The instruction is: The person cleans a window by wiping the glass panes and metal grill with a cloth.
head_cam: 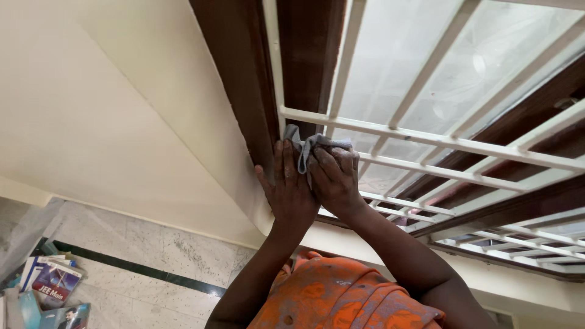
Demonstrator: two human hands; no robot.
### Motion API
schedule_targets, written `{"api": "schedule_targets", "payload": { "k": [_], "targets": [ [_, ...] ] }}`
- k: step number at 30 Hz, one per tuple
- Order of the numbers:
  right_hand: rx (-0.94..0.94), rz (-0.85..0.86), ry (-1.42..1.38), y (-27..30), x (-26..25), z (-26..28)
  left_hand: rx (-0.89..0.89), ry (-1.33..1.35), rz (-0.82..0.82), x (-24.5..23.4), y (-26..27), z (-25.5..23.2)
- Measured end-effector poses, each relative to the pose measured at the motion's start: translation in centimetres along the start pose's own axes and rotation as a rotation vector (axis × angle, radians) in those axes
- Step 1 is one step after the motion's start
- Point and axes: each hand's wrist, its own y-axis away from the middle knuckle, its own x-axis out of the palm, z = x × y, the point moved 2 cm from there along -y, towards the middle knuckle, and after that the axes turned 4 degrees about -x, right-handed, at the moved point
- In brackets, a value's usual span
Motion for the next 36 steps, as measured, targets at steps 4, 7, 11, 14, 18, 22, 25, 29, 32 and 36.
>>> {"api": "schedule_targets", "payload": {
  "k": [4,7,11,14,18,22,25,29,32,36],
  "targets": [
    [0.012,-0.012,0.042,-0.2,0.1,0.3,-0.009,0.035,0.043,-0.2,0.0,-0.1],
    [0.021,0.007,0.033,0.1,-0.5,-0.2,-0.043,0.145,0.143,0.1,0.4,-0.9],
    [0.02,0.01,0.022,1.2,-2.2,-1.2,-0.028,0.127,0.138,0.6,1.0,-3.3],
    [0.03,-0.007,0.127,2.6,-3.9,-2.3,0.015,0.133,0.163,1.1,1.6,-5.6],
    [0.064,-0.022,0.178,5.0,-6.9,-4.1,0.134,0.167,0.152,1.5,2.1,-9.4],
    [0.101,-0.028,0.234,7.4,-10.5,-6.1,0.186,0.262,0.077,2.0,2.4,-13.8],
    [0.136,-0.034,0.279,9.0,-13.4,-7.5,0.262,0.232,0.075,2.4,2.8,-17.0],
    [0.181,-0.077,0.351,11.3,-16.7,-9.2,0.317,0.21,0.078,3.4,3.5,-21.3],
    [0.212,-0.039,0.371,12.9,-18.9,-10.3,0.323,0.215,0.054,3.9,3.9,-24.0],
    [0.171,-0.031,0.347,13.7,-20.1,-11.3,0.307,0.24,0.065,4.5,4.2,-25.1]
  ]
}}
